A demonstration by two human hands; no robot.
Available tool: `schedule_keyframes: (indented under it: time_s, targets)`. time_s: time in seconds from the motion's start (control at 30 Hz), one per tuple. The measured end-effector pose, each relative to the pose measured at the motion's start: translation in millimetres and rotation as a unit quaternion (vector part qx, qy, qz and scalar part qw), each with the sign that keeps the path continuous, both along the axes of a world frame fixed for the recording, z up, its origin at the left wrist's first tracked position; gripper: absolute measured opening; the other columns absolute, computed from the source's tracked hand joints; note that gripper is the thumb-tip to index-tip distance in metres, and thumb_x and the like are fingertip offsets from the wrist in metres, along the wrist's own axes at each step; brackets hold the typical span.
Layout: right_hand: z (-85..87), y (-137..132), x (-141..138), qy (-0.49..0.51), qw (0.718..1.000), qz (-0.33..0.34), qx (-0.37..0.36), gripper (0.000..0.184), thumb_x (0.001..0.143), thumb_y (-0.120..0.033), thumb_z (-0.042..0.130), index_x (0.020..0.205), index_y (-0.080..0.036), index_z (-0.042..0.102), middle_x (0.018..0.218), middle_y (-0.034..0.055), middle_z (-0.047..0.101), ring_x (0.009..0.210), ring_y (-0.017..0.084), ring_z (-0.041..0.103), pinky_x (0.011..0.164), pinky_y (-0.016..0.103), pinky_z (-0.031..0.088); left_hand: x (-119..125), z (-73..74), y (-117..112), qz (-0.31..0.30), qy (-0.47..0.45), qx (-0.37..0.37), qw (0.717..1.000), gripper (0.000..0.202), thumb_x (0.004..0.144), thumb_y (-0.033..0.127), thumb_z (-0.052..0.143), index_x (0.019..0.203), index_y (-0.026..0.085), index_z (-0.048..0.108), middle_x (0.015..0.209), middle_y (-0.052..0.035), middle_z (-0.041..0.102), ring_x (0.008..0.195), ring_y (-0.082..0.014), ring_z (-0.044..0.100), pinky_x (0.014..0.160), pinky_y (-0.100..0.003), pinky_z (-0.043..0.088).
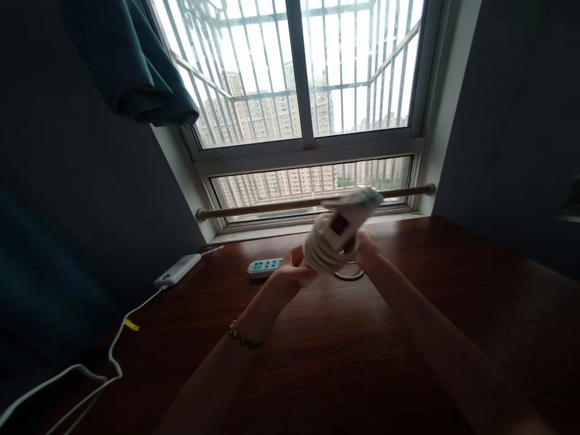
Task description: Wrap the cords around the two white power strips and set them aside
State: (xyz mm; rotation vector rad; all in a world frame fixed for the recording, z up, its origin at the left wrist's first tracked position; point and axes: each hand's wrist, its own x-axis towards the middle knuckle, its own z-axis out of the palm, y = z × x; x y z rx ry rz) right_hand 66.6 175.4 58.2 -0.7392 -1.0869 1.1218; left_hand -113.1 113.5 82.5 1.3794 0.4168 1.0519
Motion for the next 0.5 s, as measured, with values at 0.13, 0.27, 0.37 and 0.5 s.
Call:
schedule_keyframes:
  time_s: [0.13, 0.27, 0.37, 0.5]
  targets:
    - [3.2, -3, -11, 0.117, 0.991, -0.049, 0.03, 0.026, 0.064, -0.021, 0.066, 0.077, -0.017, 0.043, 0.085, 0.0016, 0.06, 0.082, 0.012, 0.059, 0.078, 0.025, 0.049, -5, 0.4, 7, -0.004, -0.171, -0.18, 0.969, 0.033, 0.071, 0.041, 0.057, 0.093, 0.016, 0.059, 0.096, -0.0093, 0.06, 0.085, -0.0248, 0.056, 0.07, -0.038, 0.046]
    - [18.9, -21, -14, 0.117, 0.977, -0.123, 0.133, 0.034, 0.066, -0.027, 0.067, 0.086, -0.019, 0.04, 0.075, -0.0009, 0.06, 0.073, 0.013, 0.06, 0.076, 0.031, 0.049, -8, 0.6, 18, -0.01, -0.208, -0.255, 0.944, 0.031, 0.077, 0.04, 0.052, 0.096, 0.016, 0.056, 0.096, -0.0088, 0.059, 0.08, -0.0207, 0.056, 0.065, -0.034, 0.047]
    - [25.5, -38, -17, -0.001, 0.955, -0.187, 0.231, 0.026, 0.077, -0.028, 0.057, 0.092, -0.019, 0.038, 0.075, 0.0007, 0.059, 0.07, 0.014, 0.059, 0.072, 0.032, 0.048, -5, -0.7, 20, 0.021, -0.189, -0.279, 0.941, 0.034, 0.077, 0.043, 0.052, 0.097, 0.016, 0.055, 0.091, -0.0094, 0.059, 0.076, -0.0215, 0.057, 0.062, -0.036, 0.048]
    - [25.7, -57, -15, -0.243, 0.858, -0.285, 0.35, 0.026, 0.083, -0.023, 0.048, 0.107, -0.02, 0.037, 0.088, 0.0062, 0.059, 0.08, 0.017, 0.057, 0.072, 0.031, 0.045, -2, 5.2, 11, 0.056, -0.157, -0.264, 0.95, 0.035, 0.077, 0.044, 0.052, 0.095, 0.014, 0.056, 0.084, -0.0089, 0.059, 0.074, -0.0226, 0.057, 0.059, -0.037, 0.049]
